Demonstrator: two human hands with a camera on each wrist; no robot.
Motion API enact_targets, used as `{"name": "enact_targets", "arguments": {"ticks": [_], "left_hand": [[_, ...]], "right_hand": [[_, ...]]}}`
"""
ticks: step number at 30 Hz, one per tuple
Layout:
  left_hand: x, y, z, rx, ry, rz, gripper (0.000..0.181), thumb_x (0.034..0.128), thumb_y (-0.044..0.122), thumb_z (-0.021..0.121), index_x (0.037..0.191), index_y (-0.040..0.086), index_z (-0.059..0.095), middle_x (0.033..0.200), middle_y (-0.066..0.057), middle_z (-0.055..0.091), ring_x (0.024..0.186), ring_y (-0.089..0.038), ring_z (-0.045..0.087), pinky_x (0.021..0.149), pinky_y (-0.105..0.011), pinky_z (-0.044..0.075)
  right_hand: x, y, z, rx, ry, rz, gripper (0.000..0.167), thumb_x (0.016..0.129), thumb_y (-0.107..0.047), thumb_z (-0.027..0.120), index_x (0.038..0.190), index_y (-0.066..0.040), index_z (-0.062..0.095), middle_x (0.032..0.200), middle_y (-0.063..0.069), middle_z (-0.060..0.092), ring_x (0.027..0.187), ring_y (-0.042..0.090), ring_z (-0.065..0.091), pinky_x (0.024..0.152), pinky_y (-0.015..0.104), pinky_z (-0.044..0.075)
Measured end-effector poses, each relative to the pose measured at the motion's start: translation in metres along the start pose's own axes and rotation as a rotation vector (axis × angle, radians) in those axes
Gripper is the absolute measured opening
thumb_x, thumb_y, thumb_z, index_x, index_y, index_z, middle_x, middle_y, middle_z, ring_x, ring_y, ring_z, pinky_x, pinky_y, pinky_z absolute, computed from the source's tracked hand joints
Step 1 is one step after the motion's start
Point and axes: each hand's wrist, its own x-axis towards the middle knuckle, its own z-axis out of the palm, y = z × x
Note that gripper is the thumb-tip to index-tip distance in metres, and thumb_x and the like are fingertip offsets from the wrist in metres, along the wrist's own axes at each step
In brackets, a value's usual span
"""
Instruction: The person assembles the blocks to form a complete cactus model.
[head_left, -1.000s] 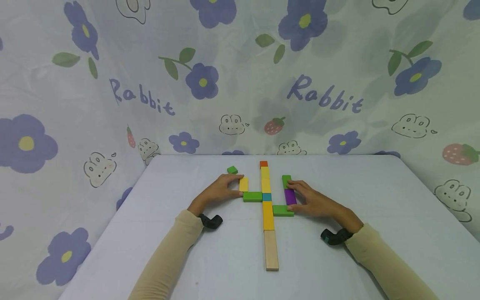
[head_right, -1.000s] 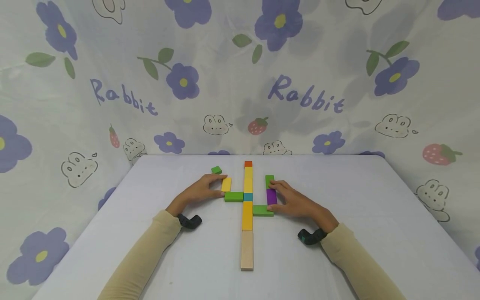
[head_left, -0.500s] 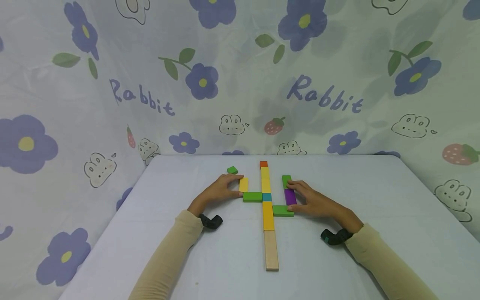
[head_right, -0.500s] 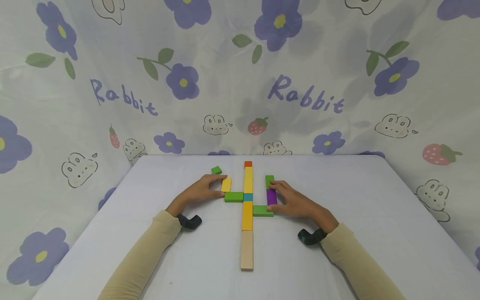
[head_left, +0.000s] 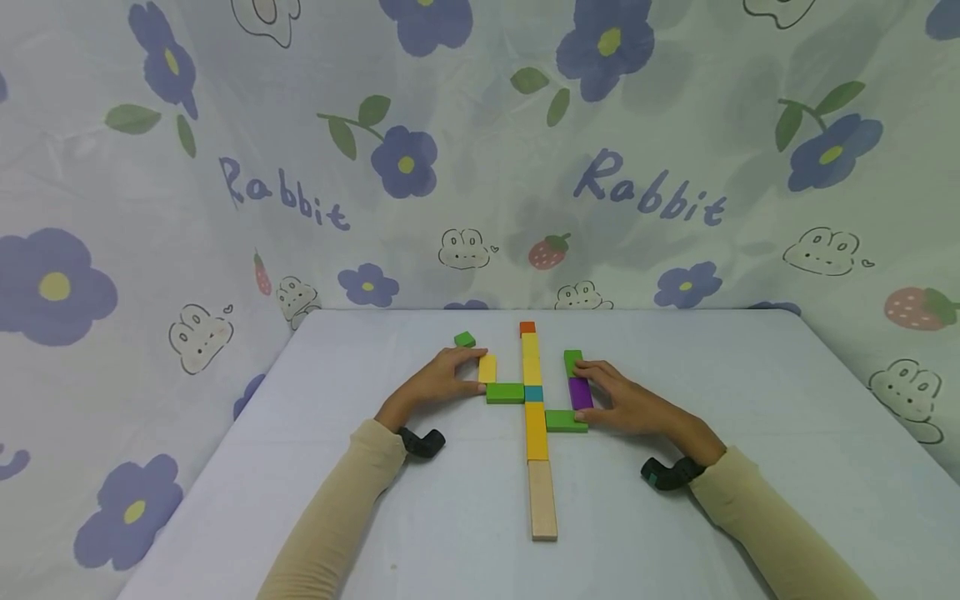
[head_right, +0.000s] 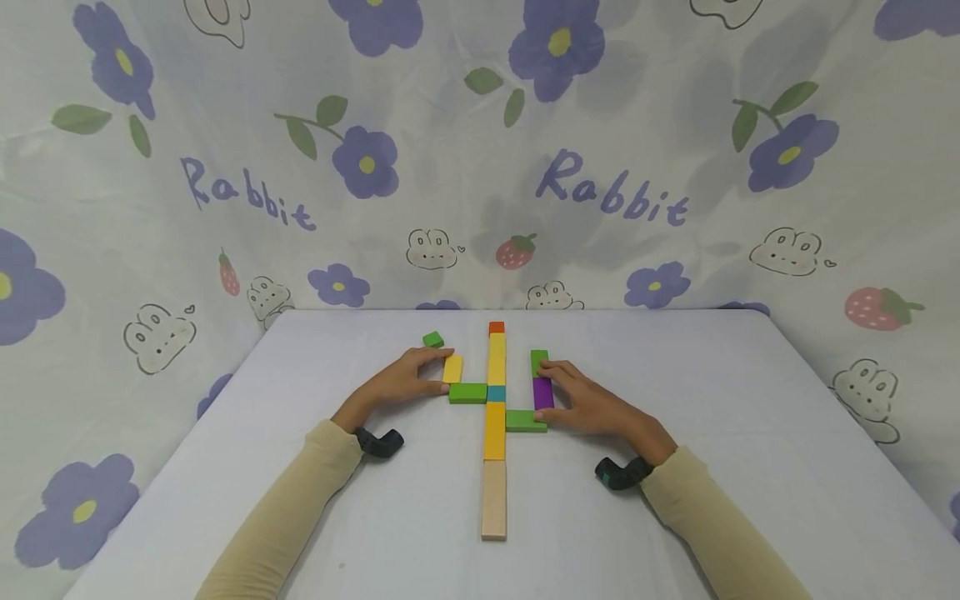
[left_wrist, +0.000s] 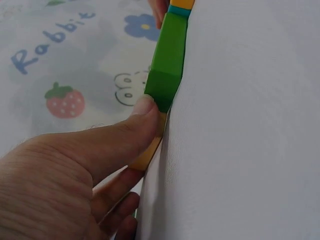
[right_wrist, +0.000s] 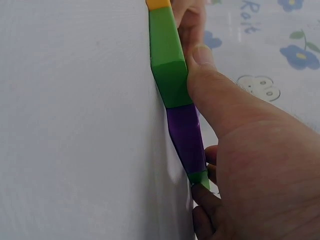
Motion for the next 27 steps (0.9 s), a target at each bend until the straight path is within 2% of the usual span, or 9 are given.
{"name": "enact_targets", "arguments": {"ticks": [5, 8, 11, 15, 18, 21, 24, 27], "left_hand": [[0.001, -0.001, -0.003, -0.06, -0.023, 0.022, 0.069, 0.0935, 0.042, 0.068, 0.152, 0.015, 0.044, 0.158, -0.01, 0.041, 0.151, -0.032, 0.029, 0.122, -0.051, 0.025], [0.0, 0.001, -0.007, -0.096, -0.006, 0.037, 0.063, 0.0972, 0.042, 0.063, 0.15, 0.012, 0.046, 0.154, -0.01, 0.046, 0.147, -0.031, 0.036, 0.12, -0.05, 0.031], [0.0, 0.004, -0.012, -0.14, 0.057, 0.039, 0.057, 0.0985, 0.04, 0.062, 0.147, 0.011, 0.051, 0.149, -0.008, 0.053, 0.14, -0.029, 0.045, 0.114, -0.05, 0.039], [0.002, 0.004, -0.021, -0.156, 0.185, 0.05, 0.048, 0.0997, 0.037, 0.061, 0.141, 0.012, 0.057, 0.138, -0.005, 0.061, 0.126, -0.027, 0.055, 0.102, -0.049, 0.048], [0.001, -0.001, -0.027, -0.141, 0.279, 0.021, 0.041, 0.1005, 0.033, 0.061, 0.136, 0.013, 0.061, 0.131, -0.006, 0.065, 0.118, -0.027, 0.059, 0.095, -0.046, 0.05], [0.001, -0.01, -0.034, -0.133, 0.329, -0.049, 0.035, 0.1009, 0.029, 0.06, 0.133, 0.014, 0.063, 0.129, -0.008, 0.065, 0.116, -0.028, 0.06, 0.095, -0.046, 0.05], [0.005, -0.019, -0.042, -0.118, 0.334, -0.102, 0.034, 0.1012, 0.023, 0.059, 0.133, 0.011, 0.062, 0.131, -0.012, 0.063, 0.119, -0.031, 0.059, 0.1, -0.047, 0.049], [0.009, -0.027, -0.049, -0.096, 0.306, -0.137, 0.035, 0.1006, 0.017, 0.059, 0.135, 0.009, 0.06, 0.135, -0.015, 0.06, 0.123, -0.034, 0.057, 0.104, -0.048, 0.047]], "right_hand": [[0.0, 0.002, 0.0, 0.02, -0.006, -0.011, 0.084, 0.087, -0.056, 0.071, 0.152, -0.014, 0.039, 0.16, 0.011, 0.03, 0.15, 0.036, 0.029, 0.117, 0.057, 0.032], [0.0, 0.003, 0.0, 0.018, -0.004, -0.029, 0.083, 0.087, -0.055, 0.071, 0.151, -0.012, 0.04, 0.16, 0.012, 0.03, 0.149, 0.036, 0.029, 0.117, 0.057, 0.032], [0.0, 0.003, -0.001, 0.006, 0.002, -0.025, 0.083, 0.087, -0.055, 0.071, 0.151, -0.013, 0.04, 0.16, 0.012, 0.03, 0.149, 0.036, 0.03, 0.116, 0.057, 0.032], [0.001, 0.002, -0.001, 0.007, 0.006, -0.02, 0.084, 0.087, -0.055, 0.071, 0.151, -0.014, 0.039, 0.16, 0.011, 0.03, 0.15, 0.036, 0.029, 0.116, 0.057, 0.032], [0.002, 0.001, -0.001, 0.015, 0.002, -0.016, 0.084, 0.087, -0.056, 0.071, 0.151, -0.015, 0.039, 0.16, 0.01, 0.03, 0.15, 0.036, 0.028, 0.117, 0.057, 0.032], [0.003, 0.001, 0.001, 0.015, -0.003, -0.015, 0.084, 0.087, -0.057, 0.07, 0.151, -0.015, 0.039, 0.16, 0.011, 0.029, 0.15, 0.037, 0.028, 0.116, 0.058, 0.032], [0.002, 0.002, 0.001, 0.01, -0.001, -0.007, 0.084, 0.086, -0.058, 0.071, 0.151, -0.015, 0.039, 0.16, 0.011, 0.03, 0.15, 0.036, 0.029, 0.116, 0.057, 0.033], [0.0, 0.002, 0.0, 0.007, 0.001, -0.005, 0.085, 0.086, -0.058, 0.071, 0.151, -0.015, 0.039, 0.16, 0.012, 0.03, 0.149, 0.036, 0.03, 0.115, 0.057, 0.034]]}}
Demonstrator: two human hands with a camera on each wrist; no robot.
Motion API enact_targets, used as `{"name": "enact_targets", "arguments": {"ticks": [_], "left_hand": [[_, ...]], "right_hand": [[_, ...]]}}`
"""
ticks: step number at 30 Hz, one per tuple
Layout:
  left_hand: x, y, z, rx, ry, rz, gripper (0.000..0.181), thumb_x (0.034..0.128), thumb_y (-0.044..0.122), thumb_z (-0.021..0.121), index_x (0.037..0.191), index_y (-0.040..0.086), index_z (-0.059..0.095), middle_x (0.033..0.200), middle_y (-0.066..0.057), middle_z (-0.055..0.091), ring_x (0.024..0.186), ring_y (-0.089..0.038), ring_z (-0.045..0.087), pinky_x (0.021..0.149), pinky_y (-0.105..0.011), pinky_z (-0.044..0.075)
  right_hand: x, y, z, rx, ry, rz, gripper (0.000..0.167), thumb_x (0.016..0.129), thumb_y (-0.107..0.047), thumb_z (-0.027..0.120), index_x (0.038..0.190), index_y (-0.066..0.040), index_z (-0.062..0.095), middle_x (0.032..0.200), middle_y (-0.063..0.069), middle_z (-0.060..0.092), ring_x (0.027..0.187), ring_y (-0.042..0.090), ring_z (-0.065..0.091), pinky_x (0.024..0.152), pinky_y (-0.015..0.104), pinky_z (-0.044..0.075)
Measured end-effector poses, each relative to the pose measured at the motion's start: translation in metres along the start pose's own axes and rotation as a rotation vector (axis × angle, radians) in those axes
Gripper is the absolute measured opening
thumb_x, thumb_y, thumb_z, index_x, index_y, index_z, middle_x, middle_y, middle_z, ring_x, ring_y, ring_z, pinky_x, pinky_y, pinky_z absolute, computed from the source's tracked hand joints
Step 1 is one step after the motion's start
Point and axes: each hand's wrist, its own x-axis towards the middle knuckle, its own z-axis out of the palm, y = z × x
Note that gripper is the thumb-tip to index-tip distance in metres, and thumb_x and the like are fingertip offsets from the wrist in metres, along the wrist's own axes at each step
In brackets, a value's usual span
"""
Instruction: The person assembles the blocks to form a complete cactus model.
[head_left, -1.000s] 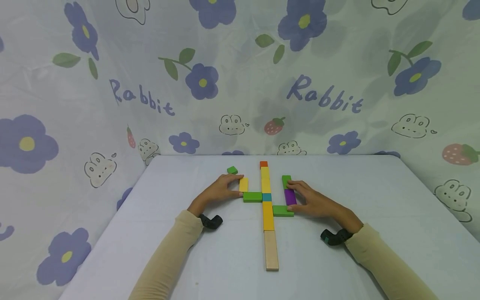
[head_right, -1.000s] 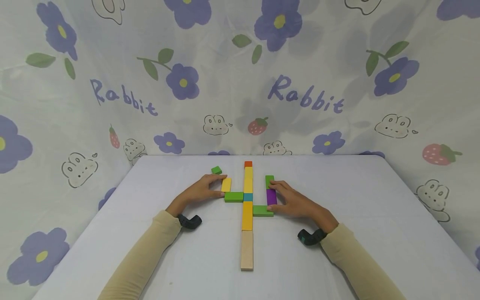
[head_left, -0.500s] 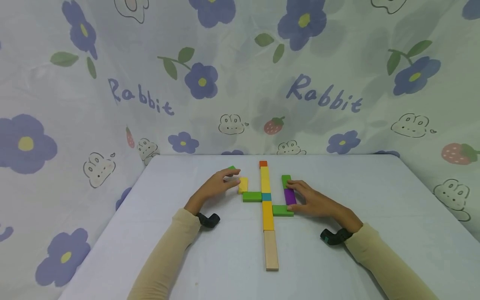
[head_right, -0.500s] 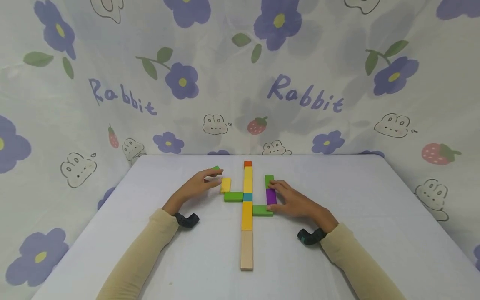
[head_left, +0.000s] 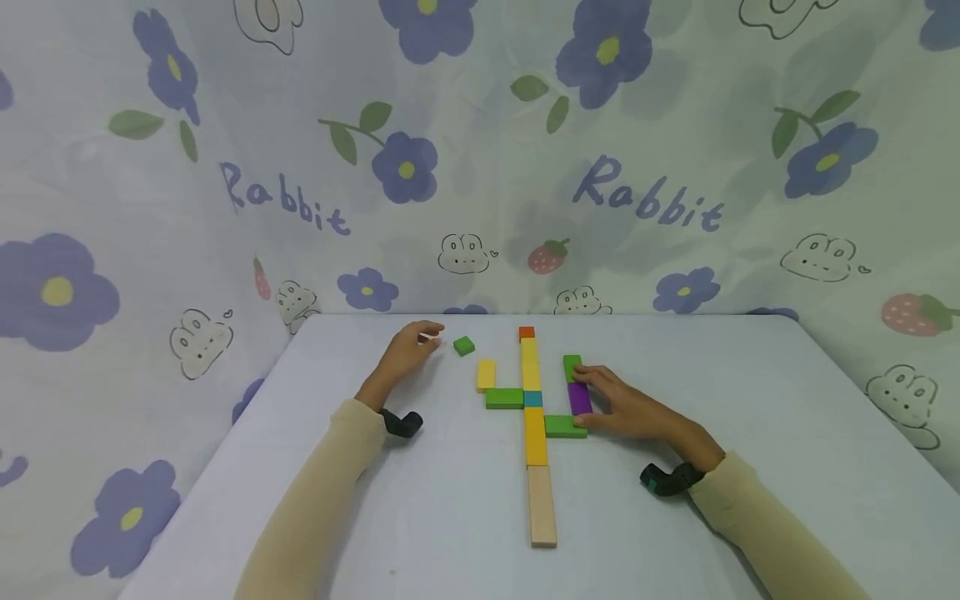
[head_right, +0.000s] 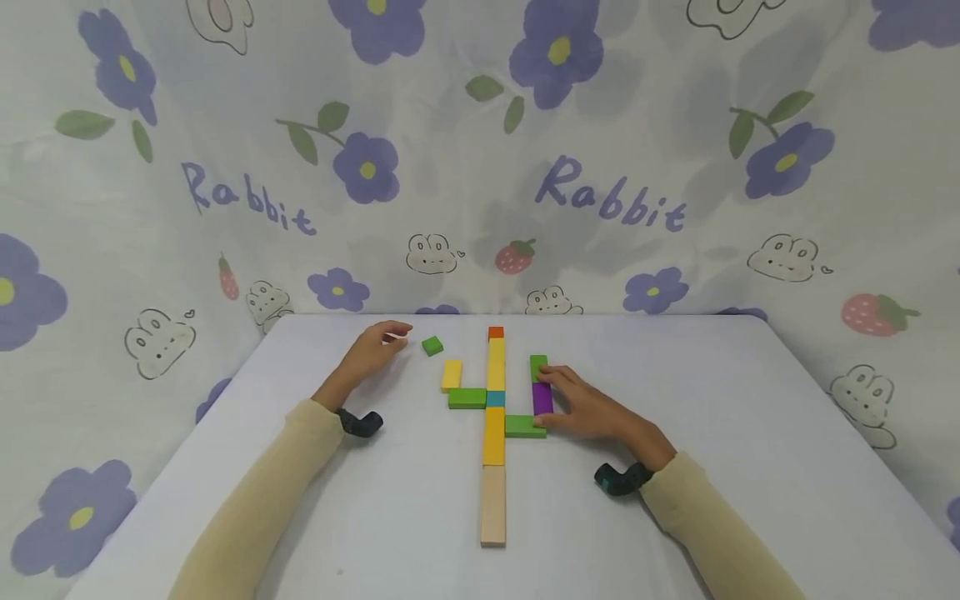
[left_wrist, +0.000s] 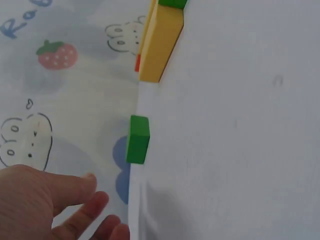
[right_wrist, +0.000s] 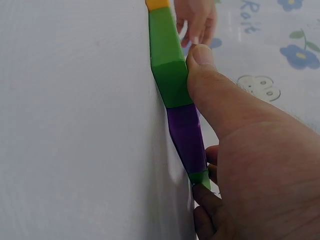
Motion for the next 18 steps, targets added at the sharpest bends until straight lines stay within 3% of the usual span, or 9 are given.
{"name": "enact_targets", "arguments": {"ticks": [9, 18], "left_hand": [[0.012, 0.003, -0.005, 0.089, -0.143, -0.017, 0.046, 0.0986, 0.019, 0.062, 0.142, 0.006, 0.053, 0.14, -0.017, 0.057, 0.125, -0.036, 0.055, 0.104, -0.049, 0.047], [0.016, 0.012, 0.004, 0.151, -0.156, -0.077, 0.058, 0.0936, 0.035, 0.069, 0.14, 0.002, 0.054, 0.132, -0.016, 0.062, 0.122, -0.033, 0.058, 0.101, -0.046, 0.049]], "right_hand": [[-0.001, 0.001, 0.0, -0.004, -0.002, 0.015, 0.088, 0.085, -0.061, 0.07, 0.153, -0.016, 0.037, 0.16, 0.011, 0.03, 0.15, 0.036, 0.029, 0.115, 0.057, 0.034], [0.001, 0.004, 0.001, 0.002, -0.005, 0.007, 0.088, 0.085, -0.062, 0.069, 0.153, -0.017, 0.037, 0.161, 0.01, 0.029, 0.15, 0.037, 0.028, 0.115, 0.057, 0.034]]}}
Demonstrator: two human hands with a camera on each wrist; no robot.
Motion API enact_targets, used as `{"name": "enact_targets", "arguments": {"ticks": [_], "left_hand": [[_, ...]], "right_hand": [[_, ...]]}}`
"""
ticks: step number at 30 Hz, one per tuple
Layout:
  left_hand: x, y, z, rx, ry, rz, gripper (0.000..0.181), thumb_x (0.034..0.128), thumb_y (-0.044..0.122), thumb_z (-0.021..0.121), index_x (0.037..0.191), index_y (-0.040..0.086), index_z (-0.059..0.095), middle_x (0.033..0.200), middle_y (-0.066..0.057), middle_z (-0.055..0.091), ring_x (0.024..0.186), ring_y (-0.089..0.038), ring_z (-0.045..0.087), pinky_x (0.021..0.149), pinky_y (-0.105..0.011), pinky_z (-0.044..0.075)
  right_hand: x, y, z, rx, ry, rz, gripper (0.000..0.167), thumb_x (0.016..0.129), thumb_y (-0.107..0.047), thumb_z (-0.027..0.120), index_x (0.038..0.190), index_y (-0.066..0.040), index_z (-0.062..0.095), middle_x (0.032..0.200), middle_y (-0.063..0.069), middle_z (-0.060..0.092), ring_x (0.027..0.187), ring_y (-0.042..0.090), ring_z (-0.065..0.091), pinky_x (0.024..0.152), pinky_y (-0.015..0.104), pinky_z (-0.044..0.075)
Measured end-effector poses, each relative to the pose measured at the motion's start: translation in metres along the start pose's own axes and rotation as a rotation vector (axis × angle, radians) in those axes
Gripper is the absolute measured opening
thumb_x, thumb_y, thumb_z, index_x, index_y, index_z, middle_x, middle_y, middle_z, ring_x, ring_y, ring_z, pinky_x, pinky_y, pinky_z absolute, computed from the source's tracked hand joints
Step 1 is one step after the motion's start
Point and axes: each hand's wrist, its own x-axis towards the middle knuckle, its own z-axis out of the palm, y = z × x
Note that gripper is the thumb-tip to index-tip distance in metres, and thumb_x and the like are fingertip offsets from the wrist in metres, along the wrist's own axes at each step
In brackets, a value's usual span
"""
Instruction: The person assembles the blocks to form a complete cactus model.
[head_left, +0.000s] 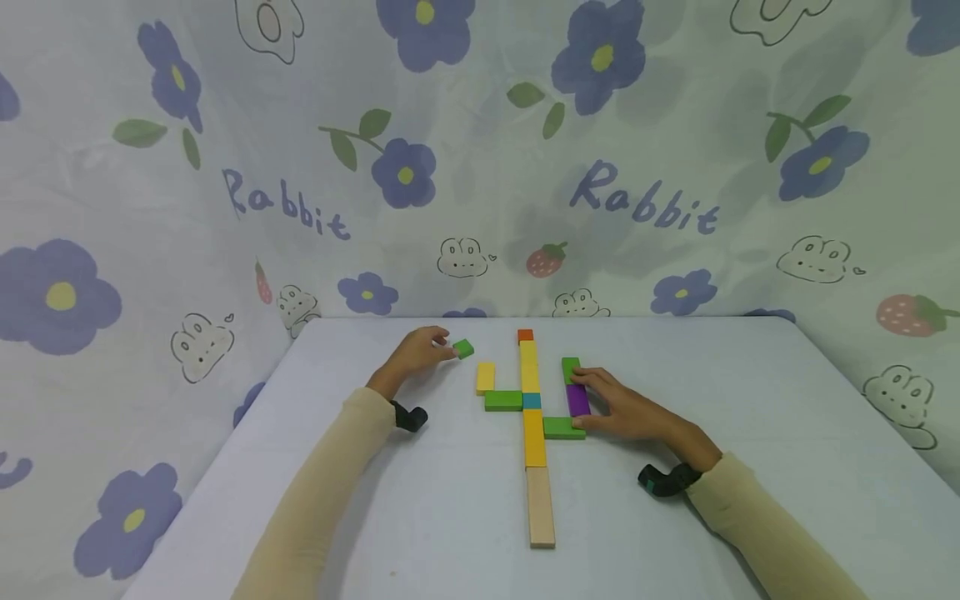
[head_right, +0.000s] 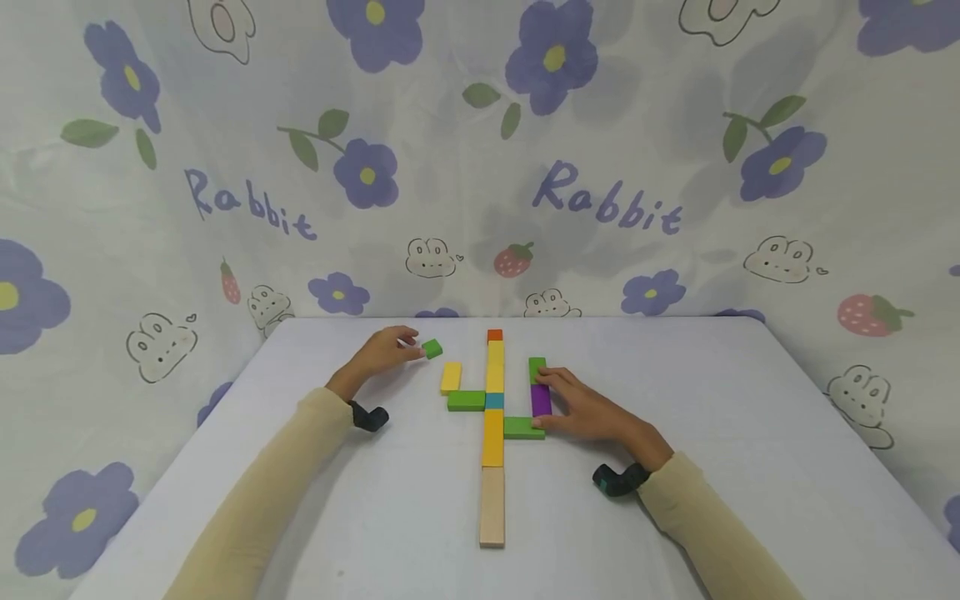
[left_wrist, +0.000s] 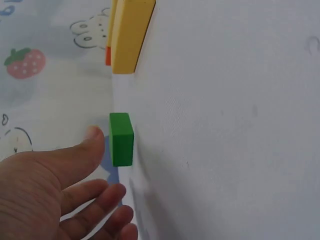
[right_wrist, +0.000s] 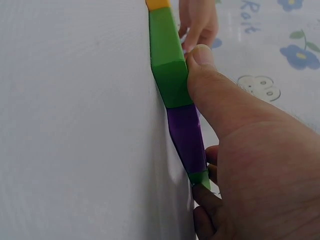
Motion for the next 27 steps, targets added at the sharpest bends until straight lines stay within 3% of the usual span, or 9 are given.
{"name": "enact_targets", "arguments": {"ticks": [17, 27], "left_hand": [[0.008, 0.002, 0.016, 0.029, 0.066, -0.004, 0.048, 0.0903, 0.032, 0.073, 0.126, 0.001, 0.064, 0.119, -0.015, 0.068, 0.114, -0.031, 0.061, 0.101, -0.045, 0.049], [0.009, 0.003, 0.02, 0.005, 0.073, -0.012, 0.039, 0.0917, 0.026, 0.072, 0.122, 0.003, 0.066, 0.116, -0.013, 0.068, 0.109, -0.028, 0.062, 0.098, -0.043, 0.05]], "right_hand": [[0.0, -0.001, 0.001, -0.004, 0.008, 0.005, 0.086, 0.085, -0.061, 0.07, 0.152, -0.017, 0.038, 0.161, 0.009, 0.029, 0.151, 0.036, 0.027, 0.116, 0.057, 0.032], [0.0, 0.002, 0.002, -0.002, 0.01, -0.007, 0.086, 0.085, -0.063, 0.068, 0.152, -0.018, 0.038, 0.161, 0.008, 0.028, 0.151, 0.036, 0.027, 0.116, 0.057, 0.032]]}}
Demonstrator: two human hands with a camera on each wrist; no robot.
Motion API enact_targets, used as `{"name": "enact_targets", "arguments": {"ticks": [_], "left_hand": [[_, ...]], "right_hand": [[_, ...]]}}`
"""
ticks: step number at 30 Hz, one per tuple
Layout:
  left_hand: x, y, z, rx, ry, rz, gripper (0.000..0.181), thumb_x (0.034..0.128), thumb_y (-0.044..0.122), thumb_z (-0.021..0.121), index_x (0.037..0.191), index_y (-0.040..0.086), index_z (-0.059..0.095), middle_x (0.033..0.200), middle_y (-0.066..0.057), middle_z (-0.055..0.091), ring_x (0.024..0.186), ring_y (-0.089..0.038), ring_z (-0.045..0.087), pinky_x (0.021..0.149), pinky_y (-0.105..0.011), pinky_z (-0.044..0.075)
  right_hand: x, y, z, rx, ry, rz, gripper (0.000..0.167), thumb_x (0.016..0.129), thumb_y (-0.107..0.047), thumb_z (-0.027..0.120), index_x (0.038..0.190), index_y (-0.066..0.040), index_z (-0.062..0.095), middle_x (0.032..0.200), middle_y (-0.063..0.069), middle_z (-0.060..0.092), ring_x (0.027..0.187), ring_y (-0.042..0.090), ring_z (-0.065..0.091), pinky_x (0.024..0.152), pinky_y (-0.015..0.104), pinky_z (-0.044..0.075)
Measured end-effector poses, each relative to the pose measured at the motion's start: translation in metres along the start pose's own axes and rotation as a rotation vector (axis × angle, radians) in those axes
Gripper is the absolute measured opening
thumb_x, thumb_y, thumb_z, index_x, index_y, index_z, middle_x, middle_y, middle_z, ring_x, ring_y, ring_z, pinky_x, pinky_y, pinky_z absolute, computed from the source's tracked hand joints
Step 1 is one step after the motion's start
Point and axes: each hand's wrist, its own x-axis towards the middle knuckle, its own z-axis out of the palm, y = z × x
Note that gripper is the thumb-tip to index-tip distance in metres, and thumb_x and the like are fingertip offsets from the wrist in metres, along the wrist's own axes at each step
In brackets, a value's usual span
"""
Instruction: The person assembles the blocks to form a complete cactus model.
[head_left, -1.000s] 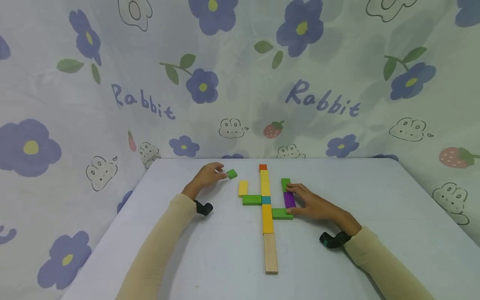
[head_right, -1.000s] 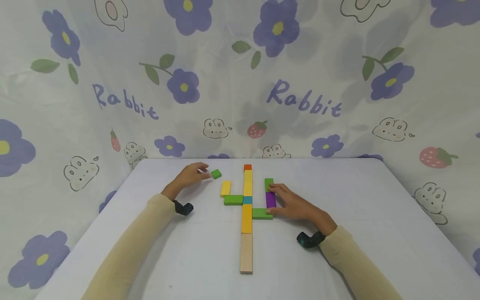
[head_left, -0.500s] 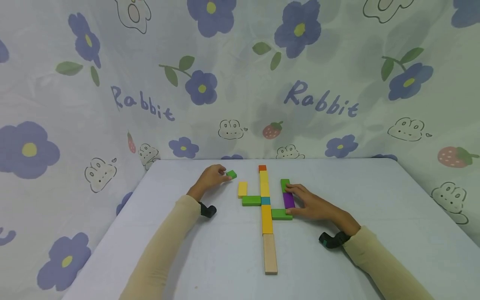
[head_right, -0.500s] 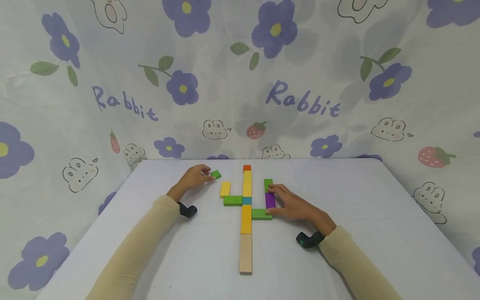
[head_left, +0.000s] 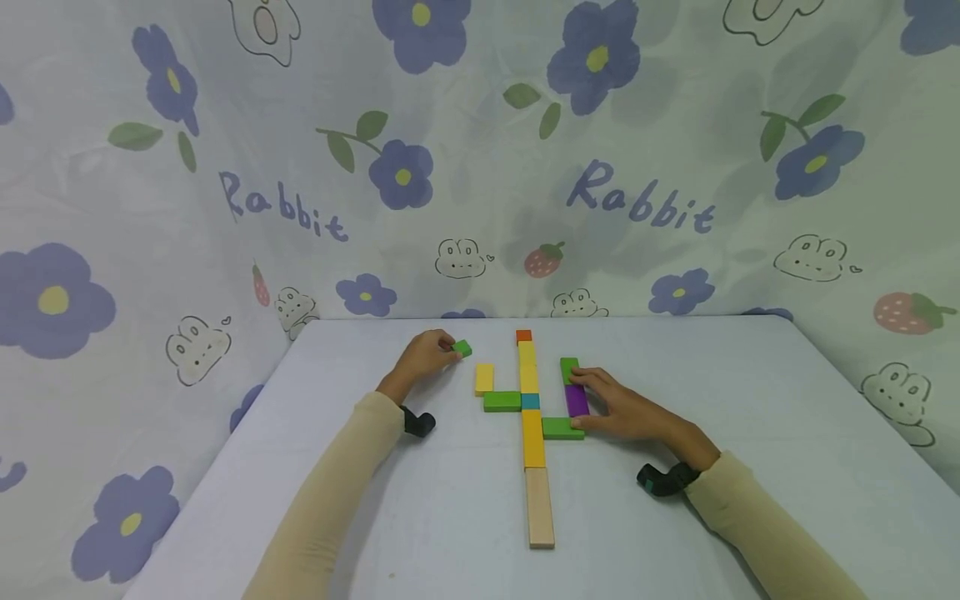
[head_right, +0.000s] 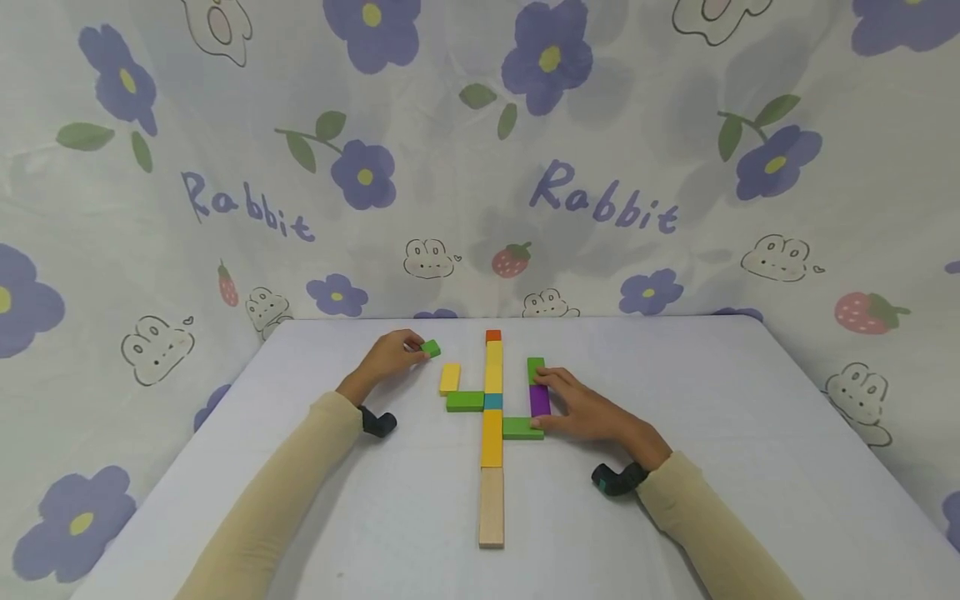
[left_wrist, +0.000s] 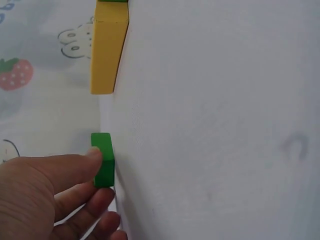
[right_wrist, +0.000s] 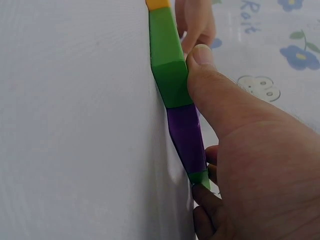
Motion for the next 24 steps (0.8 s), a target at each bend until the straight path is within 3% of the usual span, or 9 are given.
{"name": "enact_targets", "arguments": {"ticks": [12, 18, 24], "left_hand": [[-0.0027, 0.0009, -0.0066, -0.047, -0.032, -0.031, 0.044, 0.0919, 0.034, 0.07, 0.123, 0.003, 0.065, 0.117, -0.012, 0.068, 0.106, -0.027, 0.062, 0.091, -0.039, 0.053], [-0.0042, 0.0018, -0.0084, -0.079, -0.064, 0.006, 0.041, 0.0935, 0.032, 0.069, 0.124, 0.005, 0.065, 0.119, -0.012, 0.067, 0.104, -0.025, 0.063, 0.082, -0.034, 0.054], [-0.0055, 0.006, -0.0083, -0.089, -0.083, 0.048, 0.039, 0.0958, 0.03, 0.066, 0.126, 0.006, 0.064, 0.123, -0.012, 0.067, 0.109, -0.026, 0.062, 0.085, -0.035, 0.054]], "right_hand": [[0.0, -0.0007, 0.0004, 0.011, -0.003, -0.004, 0.085, 0.085, -0.06, 0.07, 0.151, -0.016, 0.039, 0.162, 0.009, 0.029, 0.151, 0.036, 0.026, 0.117, 0.057, 0.031], [0.0009, 0.0006, 0.0011, 0.005, -0.005, 0.01, 0.086, 0.085, -0.062, 0.069, 0.152, -0.018, 0.038, 0.162, 0.007, 0.027, 0.151, 0.035, 0.026, 0.117, 0.057, 0.032], [0.0015, 0.0008, 0.0012, 0.007, -0.002, 0.015, 0.086, 0.085, -0.062, 0.069, 0.152, -0.018, 0.038, 0.162, 0.008, 0.027, 0.151, 0.036, 0.026, 0.116, 0.057, 0.032]]}}
